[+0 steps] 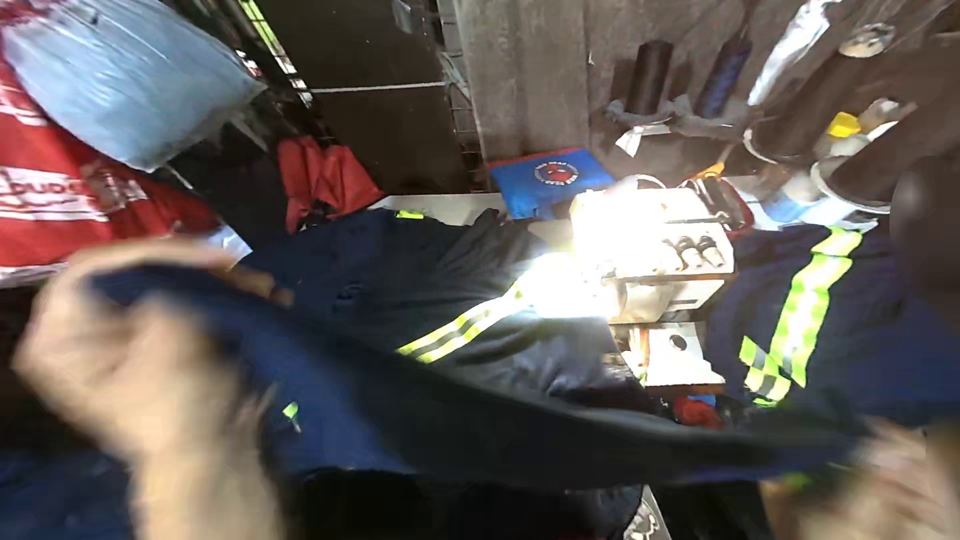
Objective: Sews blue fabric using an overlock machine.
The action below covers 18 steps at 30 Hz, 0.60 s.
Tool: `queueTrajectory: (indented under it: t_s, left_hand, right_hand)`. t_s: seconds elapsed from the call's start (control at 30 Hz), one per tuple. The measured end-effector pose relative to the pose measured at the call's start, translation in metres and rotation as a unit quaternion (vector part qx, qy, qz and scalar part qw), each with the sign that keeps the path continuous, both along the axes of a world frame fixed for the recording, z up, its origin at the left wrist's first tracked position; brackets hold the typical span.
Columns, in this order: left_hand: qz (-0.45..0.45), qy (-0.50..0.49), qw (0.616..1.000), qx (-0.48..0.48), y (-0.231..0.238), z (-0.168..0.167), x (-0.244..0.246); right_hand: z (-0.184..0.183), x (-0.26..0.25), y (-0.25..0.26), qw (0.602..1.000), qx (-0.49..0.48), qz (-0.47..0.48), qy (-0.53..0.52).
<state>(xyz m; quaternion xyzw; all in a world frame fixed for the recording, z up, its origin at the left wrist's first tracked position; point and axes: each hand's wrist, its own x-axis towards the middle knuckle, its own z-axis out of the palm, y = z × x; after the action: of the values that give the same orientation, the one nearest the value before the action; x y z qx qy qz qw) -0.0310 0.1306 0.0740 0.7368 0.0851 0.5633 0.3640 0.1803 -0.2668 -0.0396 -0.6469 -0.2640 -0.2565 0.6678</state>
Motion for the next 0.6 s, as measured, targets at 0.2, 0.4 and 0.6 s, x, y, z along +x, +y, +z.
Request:
queueTrajectory:
  t_s: [0.2,0.4,0.6]
  left_hand:
    - [-0.157,0.393,0.888,0.179,-0.028,-0.077,0.152]
    - [-0.347,0.282,0.858,0.251,-0.119,-0.085,0.123]
    - [-0.135,0.368,0.905,0.163,-0.081,-0.111,0.031]
  right_hand:
    - [-0.103,-0.009,0.014,0.860,-0.434,0.147,0.224]
    - [-0.015,-0.016,0.095,0.930,-0.193,0.312,0.024]
    - [-0.016,-0.010,0.101,0.920,-0.207,0.331,0.030]
